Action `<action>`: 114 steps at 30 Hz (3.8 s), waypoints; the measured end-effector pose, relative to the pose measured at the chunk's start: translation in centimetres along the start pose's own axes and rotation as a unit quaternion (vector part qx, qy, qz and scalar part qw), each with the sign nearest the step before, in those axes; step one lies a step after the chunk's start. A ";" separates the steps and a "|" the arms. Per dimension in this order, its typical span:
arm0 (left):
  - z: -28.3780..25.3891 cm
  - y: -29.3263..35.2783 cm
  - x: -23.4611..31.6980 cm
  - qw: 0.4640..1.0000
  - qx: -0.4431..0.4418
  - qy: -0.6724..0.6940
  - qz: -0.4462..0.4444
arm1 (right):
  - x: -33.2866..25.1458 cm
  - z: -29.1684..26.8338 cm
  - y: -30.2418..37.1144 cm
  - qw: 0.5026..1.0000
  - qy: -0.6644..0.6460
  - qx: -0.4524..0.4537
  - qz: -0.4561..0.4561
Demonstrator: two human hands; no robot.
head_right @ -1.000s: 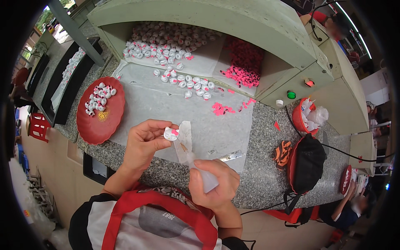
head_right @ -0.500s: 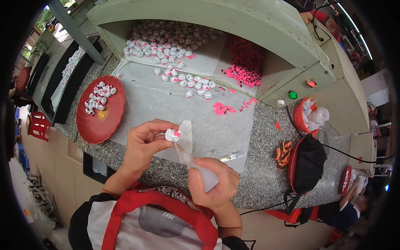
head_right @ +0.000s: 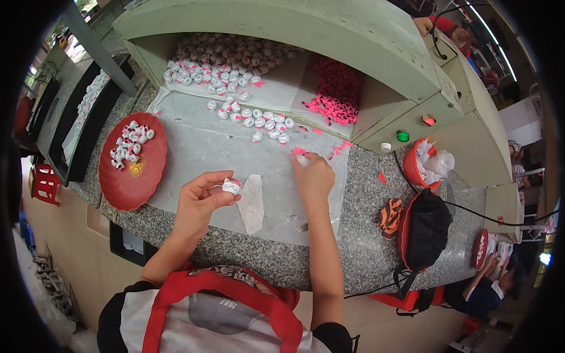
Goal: Applying glue and attaching pink bows to toy cat heads.
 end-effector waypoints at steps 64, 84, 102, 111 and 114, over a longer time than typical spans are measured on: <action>2.1 -1.1 -2.3 0.998 -0.046 0.039 0.025 | -7.5 -0.8 6.8 0.843 -0.534 -0.052 -0.039; 2.5 -0.6 -1.8 0.999 -0.028 0.025 0.030 | -8.2 -1.8 7.8 0.824 -0.566 -0.015 -0.016; 4.0 0.3 -0.2 0.994 -0.102 0.021 0.027 | -7.9 -3.8 8.2 0.810 -0.584 -0.026 -0.045; 4.3 0.7 0.4 0.988 -0.122 -0.042 0.088 | -8.1 -4.4 8.8 0.834 -0.550 -0.009 -0.048; 4.1 0.6 0.2 0.989 -0.109 -0.054 0.082 | -7.7 -3.5 8.9 0.830 -0.557 -0.002 -0.035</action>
Point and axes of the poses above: each hand's wrist, its own y-axis away from the middle knuckle, its own z-axis out of the palm, x = y × z, the point moved 9 cm from there along -y, towards the middle knuckle, and after that the axes turned 10 degrees about -z, right-handed, at the moved point
